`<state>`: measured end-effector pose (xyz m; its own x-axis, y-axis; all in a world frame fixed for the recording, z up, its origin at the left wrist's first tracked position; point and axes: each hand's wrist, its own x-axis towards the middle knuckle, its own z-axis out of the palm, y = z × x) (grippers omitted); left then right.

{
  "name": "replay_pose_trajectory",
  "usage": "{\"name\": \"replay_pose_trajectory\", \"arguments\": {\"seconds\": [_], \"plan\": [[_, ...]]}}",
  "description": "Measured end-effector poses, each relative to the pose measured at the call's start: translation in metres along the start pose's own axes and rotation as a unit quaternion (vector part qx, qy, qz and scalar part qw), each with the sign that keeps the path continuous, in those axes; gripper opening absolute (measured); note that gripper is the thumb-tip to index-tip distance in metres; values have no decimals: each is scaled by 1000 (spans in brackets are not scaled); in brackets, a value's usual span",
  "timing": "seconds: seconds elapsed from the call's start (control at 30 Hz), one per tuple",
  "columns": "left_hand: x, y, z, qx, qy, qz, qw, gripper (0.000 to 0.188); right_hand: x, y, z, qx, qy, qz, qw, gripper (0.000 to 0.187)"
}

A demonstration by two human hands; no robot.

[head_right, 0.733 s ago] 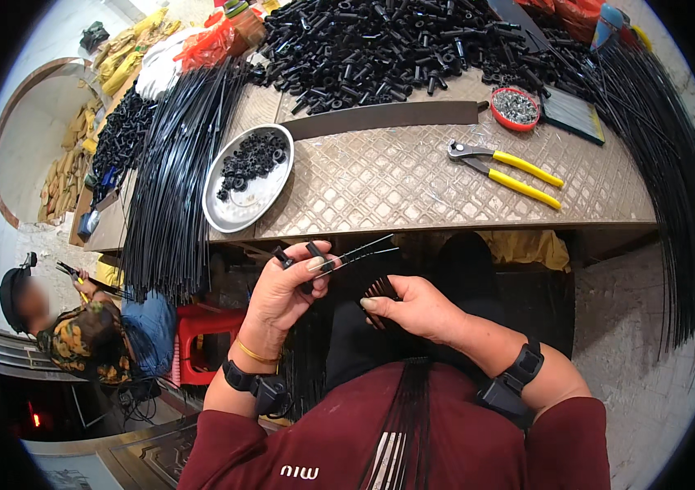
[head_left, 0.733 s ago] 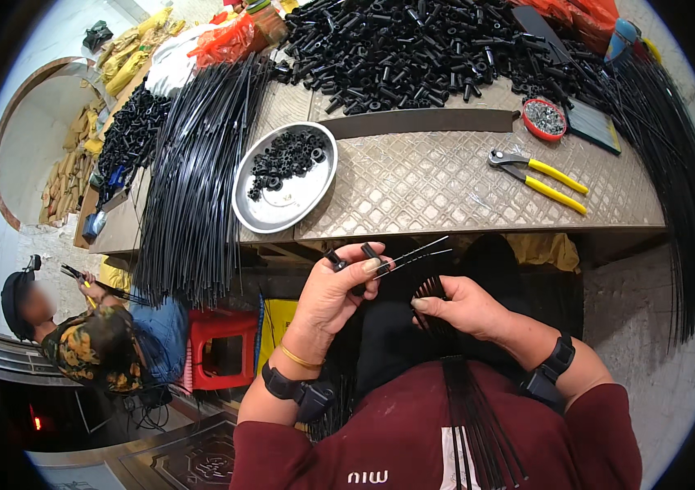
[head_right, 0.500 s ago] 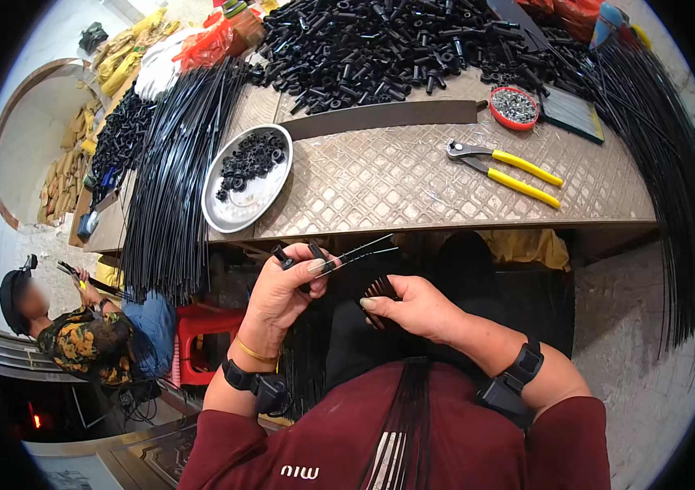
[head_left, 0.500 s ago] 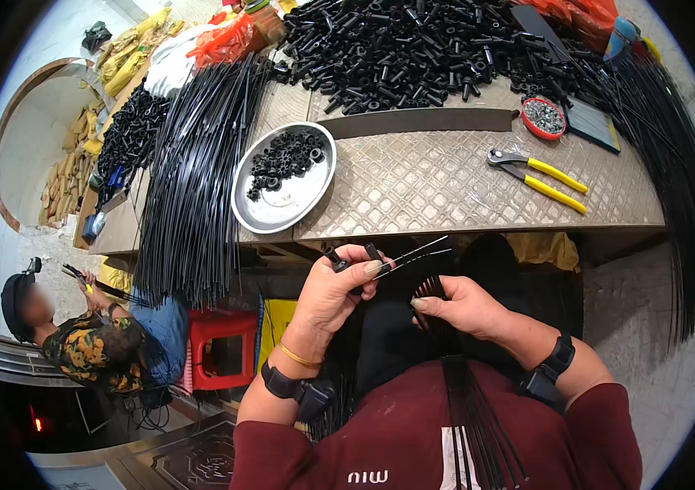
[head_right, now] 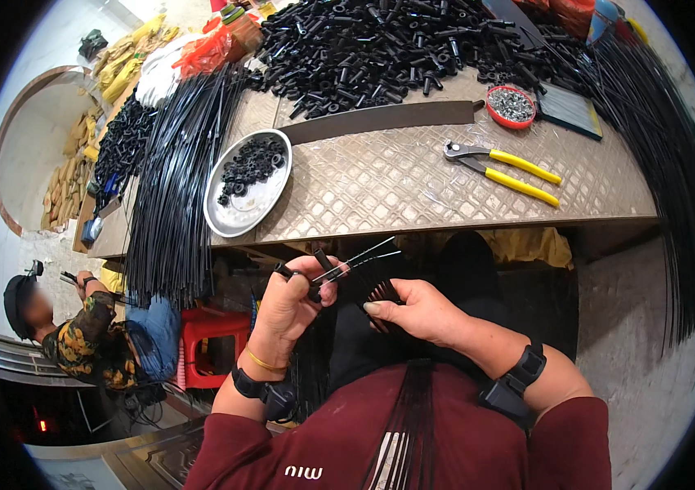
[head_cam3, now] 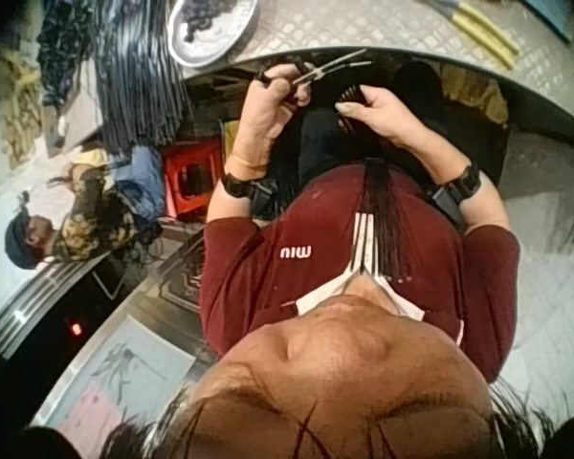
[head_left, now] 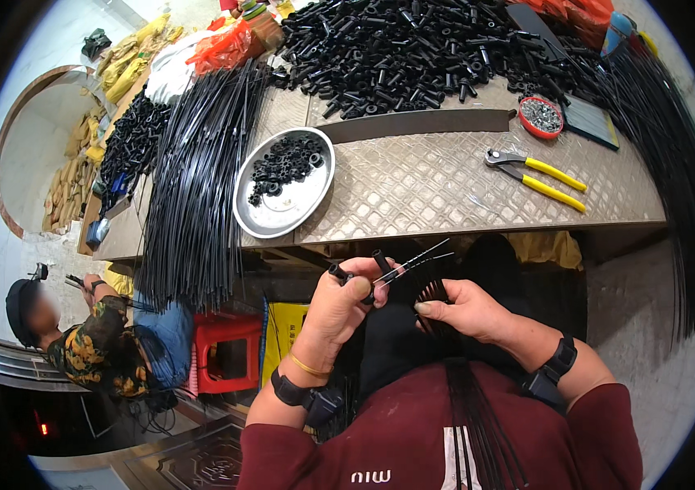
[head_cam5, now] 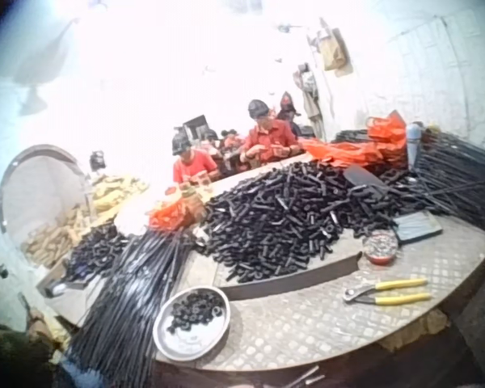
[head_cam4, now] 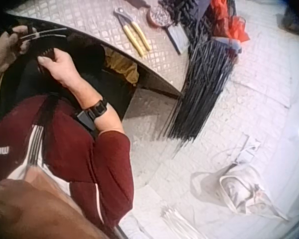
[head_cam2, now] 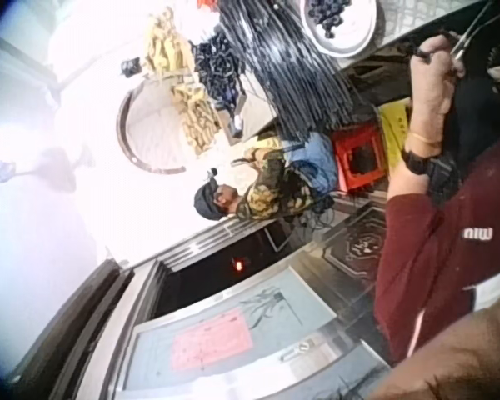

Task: Assembling thin black rods into a plastic joint housing using spacers and pliers.

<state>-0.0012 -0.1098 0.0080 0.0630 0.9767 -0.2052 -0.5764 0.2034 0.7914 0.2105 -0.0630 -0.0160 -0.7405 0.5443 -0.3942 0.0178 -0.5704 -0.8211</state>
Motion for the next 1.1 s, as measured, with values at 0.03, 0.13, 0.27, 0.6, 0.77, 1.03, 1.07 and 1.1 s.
{"name": "replay_pose_trajectory", "arguments": {"seconds": [0.03, 0.13, 0.27, 0.6, 0.77, 1.03, 1.07, 1.1], "plan": [[-2, -1, 2, 0, -19, 18, 1000, 44, 0, -1, 1, 1, 5, 7, 1000, 12], [-6, -4, 12, 23, 10, 36, 999, 40, 0, -1, 2, 9, 17, 15, 1000, 13], [-8, -5, 36, 181, 116, 79, 973, 35, 2, 3, -2, -2, 6, -16, 1000, 14], [0, -8, 36, 274, 93, 141, 947, 36, -3, 3, -2, -125, 45, -39, 990, 14], [3, 0, 39, 222, 37, 91, 970, 42, -2, 4, -8, -48, 17, -12, 999, 17], [15, -5, 22, 106, 24, 36, 993, 45, 5, -9, -15, 23, -33, 38, 998, 22], [15, -5, 21, 102, 33, 47, 993, 44, 6, -11, -14, 14, -39, 46, 998, 24], [16, -5, 21, 103, 32, 50, 993, 44, 7, -12, -13, 13, -40, 44, 998, 24]]}}
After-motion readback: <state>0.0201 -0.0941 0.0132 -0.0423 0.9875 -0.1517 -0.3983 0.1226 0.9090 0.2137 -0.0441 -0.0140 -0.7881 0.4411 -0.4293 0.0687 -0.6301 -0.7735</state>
